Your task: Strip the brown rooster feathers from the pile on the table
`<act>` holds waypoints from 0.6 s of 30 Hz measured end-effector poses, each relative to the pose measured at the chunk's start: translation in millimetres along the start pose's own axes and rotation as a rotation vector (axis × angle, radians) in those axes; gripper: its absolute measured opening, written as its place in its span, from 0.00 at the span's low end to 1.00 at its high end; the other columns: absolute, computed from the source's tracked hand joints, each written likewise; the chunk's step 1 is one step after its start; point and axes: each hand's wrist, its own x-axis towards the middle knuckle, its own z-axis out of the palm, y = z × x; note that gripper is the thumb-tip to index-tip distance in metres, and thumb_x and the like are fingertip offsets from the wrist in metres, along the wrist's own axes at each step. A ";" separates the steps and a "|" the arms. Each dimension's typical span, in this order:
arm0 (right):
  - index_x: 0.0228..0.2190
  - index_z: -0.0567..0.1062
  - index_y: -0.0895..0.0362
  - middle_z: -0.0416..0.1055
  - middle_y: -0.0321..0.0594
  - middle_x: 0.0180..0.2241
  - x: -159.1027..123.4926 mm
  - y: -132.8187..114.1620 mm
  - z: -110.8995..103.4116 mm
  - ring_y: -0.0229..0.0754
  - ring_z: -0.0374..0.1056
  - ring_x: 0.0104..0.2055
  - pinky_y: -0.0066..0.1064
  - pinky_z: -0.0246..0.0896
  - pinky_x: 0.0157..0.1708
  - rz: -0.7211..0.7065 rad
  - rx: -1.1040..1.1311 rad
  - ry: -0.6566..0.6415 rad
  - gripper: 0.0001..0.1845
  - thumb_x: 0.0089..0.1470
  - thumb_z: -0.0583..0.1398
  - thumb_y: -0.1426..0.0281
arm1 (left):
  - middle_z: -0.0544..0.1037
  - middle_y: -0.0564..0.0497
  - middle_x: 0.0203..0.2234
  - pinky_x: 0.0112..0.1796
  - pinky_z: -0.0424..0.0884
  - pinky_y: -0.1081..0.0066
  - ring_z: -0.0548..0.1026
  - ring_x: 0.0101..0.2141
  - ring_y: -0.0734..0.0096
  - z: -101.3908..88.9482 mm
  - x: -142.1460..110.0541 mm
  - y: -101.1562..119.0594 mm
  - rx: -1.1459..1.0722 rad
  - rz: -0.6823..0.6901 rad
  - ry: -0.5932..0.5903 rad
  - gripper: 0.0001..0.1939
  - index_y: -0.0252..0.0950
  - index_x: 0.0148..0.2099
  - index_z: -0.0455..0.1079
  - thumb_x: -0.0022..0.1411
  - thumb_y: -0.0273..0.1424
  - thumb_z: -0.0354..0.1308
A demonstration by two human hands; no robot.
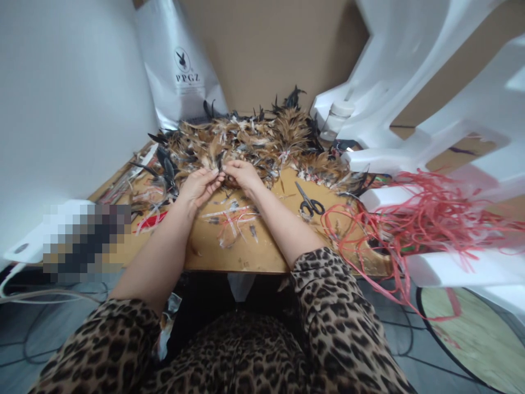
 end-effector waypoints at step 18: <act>0.21 0.69 0.59 0.58 0.25 0.11 -1.0 -0.5 -3.7 0.26 0.48 0.14 0.22 0.38 0.15 -0.093 -0.137 0.020 0.16 0.34 0.67 0.62 | 0.78 0.46 0.24 0.22 0.69 0.85 0.75 0.21 0.80 -1.4 1.2 -3.7 -0.012 -0.141 0.003 0.03 0.26 0.31 0.71 0.52 0.22 0.61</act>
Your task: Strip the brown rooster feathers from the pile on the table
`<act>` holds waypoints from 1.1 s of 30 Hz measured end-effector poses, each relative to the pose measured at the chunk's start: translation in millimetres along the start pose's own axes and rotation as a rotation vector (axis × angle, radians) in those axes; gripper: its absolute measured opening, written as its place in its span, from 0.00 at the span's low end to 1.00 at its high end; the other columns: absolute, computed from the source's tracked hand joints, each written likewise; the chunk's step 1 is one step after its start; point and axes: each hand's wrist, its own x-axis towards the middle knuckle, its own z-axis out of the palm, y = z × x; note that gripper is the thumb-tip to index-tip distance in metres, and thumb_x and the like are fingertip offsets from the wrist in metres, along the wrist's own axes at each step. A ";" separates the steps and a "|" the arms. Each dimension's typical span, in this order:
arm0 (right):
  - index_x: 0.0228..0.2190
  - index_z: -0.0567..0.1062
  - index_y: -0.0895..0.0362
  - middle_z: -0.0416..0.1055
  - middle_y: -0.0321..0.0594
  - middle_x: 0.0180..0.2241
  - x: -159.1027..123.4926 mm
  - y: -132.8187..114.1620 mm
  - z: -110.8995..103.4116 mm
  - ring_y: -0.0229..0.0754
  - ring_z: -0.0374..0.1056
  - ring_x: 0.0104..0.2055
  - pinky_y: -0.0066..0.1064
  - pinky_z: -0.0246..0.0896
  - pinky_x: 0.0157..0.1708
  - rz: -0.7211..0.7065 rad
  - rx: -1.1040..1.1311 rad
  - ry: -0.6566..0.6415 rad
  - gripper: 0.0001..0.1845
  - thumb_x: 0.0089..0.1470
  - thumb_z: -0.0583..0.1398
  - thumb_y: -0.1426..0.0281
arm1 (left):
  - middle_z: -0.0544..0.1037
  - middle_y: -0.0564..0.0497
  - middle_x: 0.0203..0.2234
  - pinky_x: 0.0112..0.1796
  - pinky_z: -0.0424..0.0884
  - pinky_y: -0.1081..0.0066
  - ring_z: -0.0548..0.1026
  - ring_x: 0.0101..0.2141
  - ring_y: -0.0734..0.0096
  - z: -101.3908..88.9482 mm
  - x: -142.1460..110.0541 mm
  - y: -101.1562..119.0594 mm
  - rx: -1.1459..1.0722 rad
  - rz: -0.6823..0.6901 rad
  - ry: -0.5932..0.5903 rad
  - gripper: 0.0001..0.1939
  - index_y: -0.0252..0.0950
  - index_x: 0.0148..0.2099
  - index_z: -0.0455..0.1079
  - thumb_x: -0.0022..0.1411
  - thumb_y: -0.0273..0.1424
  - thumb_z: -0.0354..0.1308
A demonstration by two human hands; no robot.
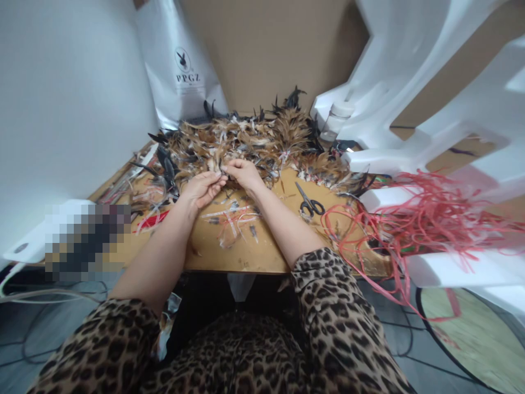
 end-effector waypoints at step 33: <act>0.38 0.76 0.57 0.69 0.48 0.39 -24.8 9.2 -49.9 0.47 0.64 0.42 0.35 0.56 0.42 -0.174 -1.467 0.212 0.15 0.52 0.53 0.73 | 0.78 0.46 0.24 0.21 0.66 0.83 0.73 0.20 0.82 -0.7 0.3 -6.6 0.127 0.090 0.102 0.07 0.27 0.31 0.72 0.50 0.27 0.63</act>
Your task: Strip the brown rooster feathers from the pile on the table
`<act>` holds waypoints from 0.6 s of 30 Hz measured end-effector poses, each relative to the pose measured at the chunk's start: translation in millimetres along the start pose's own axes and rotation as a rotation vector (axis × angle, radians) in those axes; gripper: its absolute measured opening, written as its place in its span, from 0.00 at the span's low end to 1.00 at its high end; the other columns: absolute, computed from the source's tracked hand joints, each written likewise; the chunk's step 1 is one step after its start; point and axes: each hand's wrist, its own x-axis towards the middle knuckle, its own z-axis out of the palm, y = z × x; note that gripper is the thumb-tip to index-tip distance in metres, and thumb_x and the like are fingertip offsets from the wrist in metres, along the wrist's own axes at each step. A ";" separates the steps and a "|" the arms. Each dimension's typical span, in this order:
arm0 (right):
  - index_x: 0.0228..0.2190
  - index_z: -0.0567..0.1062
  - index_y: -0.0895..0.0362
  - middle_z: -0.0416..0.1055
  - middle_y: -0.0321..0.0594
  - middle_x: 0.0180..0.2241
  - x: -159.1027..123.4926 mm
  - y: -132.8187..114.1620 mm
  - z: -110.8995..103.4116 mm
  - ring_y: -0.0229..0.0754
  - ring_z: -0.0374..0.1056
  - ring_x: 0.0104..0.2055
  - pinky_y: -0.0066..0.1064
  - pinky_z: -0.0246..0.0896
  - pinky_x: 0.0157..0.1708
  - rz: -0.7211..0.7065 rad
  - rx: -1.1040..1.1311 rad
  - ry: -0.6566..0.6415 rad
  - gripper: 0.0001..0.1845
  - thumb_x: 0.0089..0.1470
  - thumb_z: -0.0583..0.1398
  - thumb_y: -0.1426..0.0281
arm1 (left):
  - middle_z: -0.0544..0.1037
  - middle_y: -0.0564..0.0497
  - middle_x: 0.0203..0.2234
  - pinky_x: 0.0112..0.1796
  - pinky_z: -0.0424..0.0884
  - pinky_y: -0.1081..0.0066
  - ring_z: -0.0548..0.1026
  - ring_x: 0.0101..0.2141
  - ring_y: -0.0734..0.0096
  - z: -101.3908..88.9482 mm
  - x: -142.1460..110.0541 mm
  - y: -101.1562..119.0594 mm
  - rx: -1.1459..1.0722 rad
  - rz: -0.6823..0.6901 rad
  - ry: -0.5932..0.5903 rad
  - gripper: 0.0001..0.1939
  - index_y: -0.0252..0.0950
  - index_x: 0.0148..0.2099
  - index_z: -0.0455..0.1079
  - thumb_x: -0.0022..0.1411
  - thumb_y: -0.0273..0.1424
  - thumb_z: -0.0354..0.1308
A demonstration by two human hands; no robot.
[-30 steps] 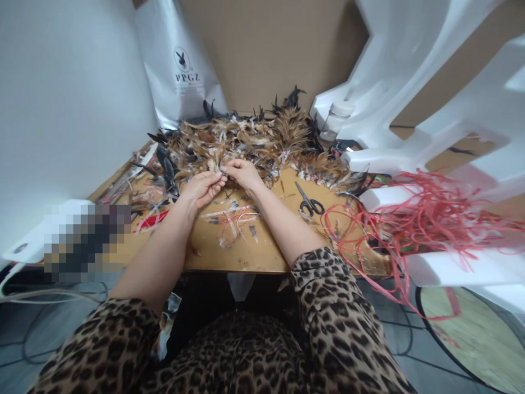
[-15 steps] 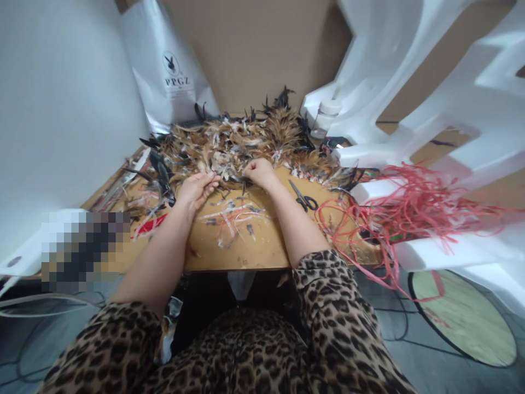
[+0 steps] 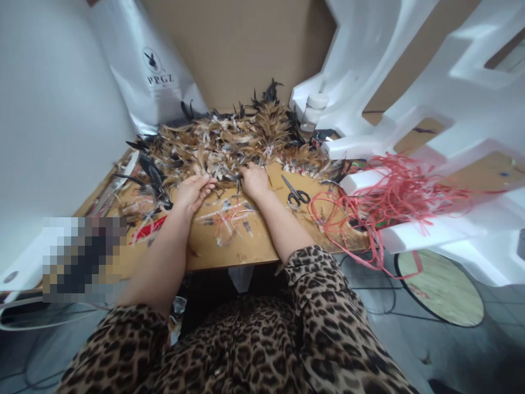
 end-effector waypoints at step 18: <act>0.33 0.74 0.57 0.69 0.45 0.40 -11.5 -19.3 -28.7 0.47 0.59 0.46 0.38 0.48 0.45 -0.288 0.186 -0.018 0.11 0.54 0.52 0.71 | 0.79 0.45 0.36 0.31 0.70 0.81 0.77 0.31 0.78 10.1 -6.0 0.9 -0.129 0.023 -0.092 0.05 0.30 0.29 0.71 0.49 0.25 0.64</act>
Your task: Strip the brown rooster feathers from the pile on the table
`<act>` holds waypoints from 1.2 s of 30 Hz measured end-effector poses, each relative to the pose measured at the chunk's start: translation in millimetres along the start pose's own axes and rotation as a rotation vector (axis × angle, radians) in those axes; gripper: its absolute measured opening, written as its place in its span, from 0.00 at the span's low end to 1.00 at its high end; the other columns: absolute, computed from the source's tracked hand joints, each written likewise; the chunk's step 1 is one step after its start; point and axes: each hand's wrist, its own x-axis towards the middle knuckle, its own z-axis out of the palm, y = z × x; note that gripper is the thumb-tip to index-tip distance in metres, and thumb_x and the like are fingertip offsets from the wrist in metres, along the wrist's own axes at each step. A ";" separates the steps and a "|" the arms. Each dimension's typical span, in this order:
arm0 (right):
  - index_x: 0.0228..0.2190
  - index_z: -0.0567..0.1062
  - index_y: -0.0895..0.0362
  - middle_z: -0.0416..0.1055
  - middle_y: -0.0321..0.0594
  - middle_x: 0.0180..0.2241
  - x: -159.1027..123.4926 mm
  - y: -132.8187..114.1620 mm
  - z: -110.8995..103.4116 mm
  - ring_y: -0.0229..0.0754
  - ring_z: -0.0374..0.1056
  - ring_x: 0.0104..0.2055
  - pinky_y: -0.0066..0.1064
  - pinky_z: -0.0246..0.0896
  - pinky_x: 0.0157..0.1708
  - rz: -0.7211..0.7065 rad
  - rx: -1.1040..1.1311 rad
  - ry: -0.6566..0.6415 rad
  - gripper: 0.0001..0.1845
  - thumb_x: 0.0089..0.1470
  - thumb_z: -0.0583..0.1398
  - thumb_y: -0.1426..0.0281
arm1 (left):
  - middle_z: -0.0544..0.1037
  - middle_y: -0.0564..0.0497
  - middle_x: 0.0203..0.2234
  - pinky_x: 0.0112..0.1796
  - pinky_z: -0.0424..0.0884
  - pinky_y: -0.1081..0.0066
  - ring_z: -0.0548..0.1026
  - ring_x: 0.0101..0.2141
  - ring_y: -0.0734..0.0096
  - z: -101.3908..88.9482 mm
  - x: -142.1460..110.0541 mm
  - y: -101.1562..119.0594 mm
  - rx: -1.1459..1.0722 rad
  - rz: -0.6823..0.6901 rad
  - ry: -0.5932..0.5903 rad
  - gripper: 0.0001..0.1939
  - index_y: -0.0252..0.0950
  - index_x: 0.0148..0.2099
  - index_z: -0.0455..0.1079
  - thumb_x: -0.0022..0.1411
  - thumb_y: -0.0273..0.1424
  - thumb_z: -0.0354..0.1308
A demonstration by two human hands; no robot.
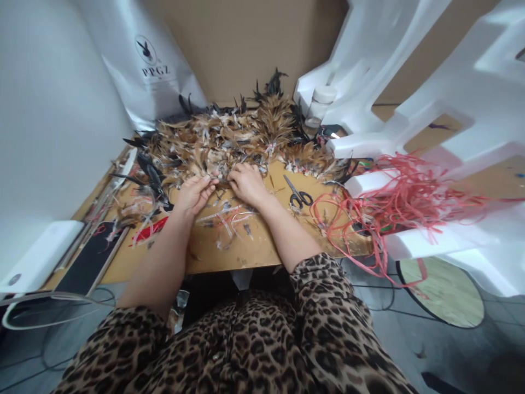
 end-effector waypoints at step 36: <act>0.20 0.69 0.60 0.64 0.30 0.19 12.3 10.0 26.9 0.30 0.55 0.23 0.24 0.51 0.27 0.441 1.019 0.180 0.13 0.40 0.61 0.62 | 0.79 0.44 0.29 0.24 0.69 0.82 0.76 0.24 0.79 -0.9 0.0 -7.3 0.137 -0.126 -0.006 0.10 0.28 0.34 0.72 0.49 0.29 0.64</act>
